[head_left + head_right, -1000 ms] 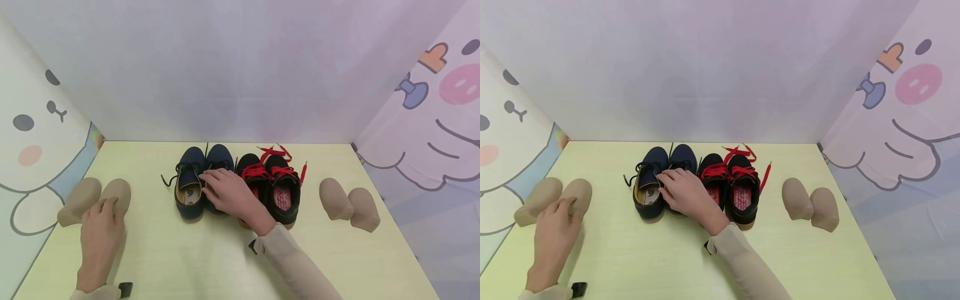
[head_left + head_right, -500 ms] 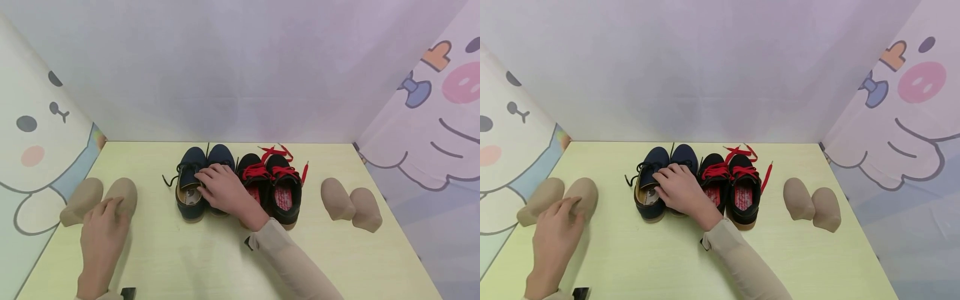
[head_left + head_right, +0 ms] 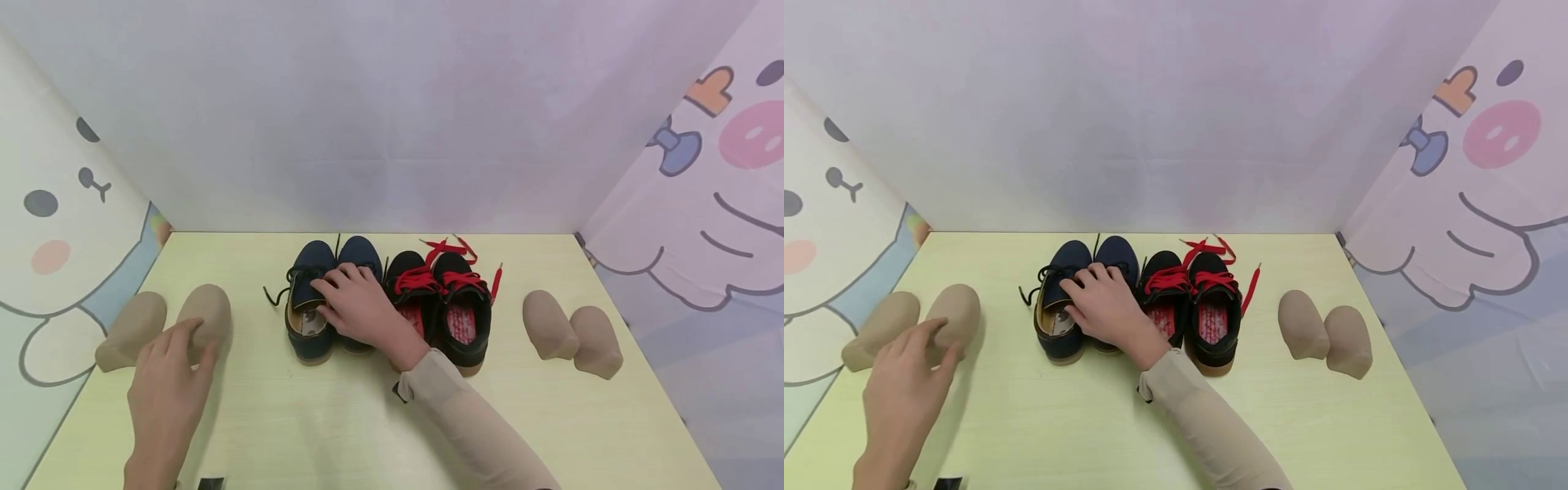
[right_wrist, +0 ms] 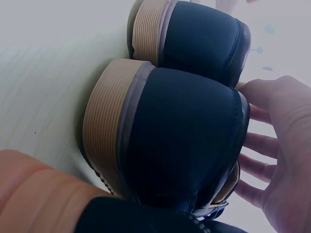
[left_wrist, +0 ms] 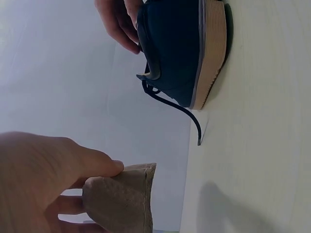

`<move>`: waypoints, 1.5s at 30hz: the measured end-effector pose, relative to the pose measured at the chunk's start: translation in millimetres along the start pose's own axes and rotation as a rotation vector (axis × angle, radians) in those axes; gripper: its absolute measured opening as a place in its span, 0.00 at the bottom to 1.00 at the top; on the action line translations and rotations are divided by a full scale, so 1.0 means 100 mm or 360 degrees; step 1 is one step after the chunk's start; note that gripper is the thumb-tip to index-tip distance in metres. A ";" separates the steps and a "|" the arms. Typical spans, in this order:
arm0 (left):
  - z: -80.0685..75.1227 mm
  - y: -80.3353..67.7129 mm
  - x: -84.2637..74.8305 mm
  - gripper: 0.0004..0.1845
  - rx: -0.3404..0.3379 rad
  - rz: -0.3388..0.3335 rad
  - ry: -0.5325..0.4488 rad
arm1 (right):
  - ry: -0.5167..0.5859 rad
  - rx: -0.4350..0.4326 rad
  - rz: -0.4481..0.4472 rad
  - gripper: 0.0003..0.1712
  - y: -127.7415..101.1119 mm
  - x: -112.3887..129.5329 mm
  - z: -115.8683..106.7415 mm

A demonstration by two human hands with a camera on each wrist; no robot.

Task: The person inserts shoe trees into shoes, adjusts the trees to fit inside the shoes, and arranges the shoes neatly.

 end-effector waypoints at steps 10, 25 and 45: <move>-0.13 -0.10 -0.24 0.23 -0.0122 0.0177 -0.0076 | -0.0065 0.0125 0.0103 0.25 0.11 0.02 0.02; -0.25 -0.28 -0.48 0.18 -0.0271 0.0352 -0.0178 | -0.0215 0.0086 0.0167 0.17 0.22 0.07 0.01; -0.37 -0.51 -0.77 0.19 -0.0376 0.0563 -0.0223 | -0.0171 0.0003 0.0214 0.14 0.22 0.05 0.02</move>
Point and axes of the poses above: each hand's wrist, its own y-axis towards the middle knuckle, its own z-axis out of the palm, x = y × z, the point moved 8 cm from there along y, towards the middle knuckle, and after that the axes turned 13 degrees about -z, right-handed, at the moved point
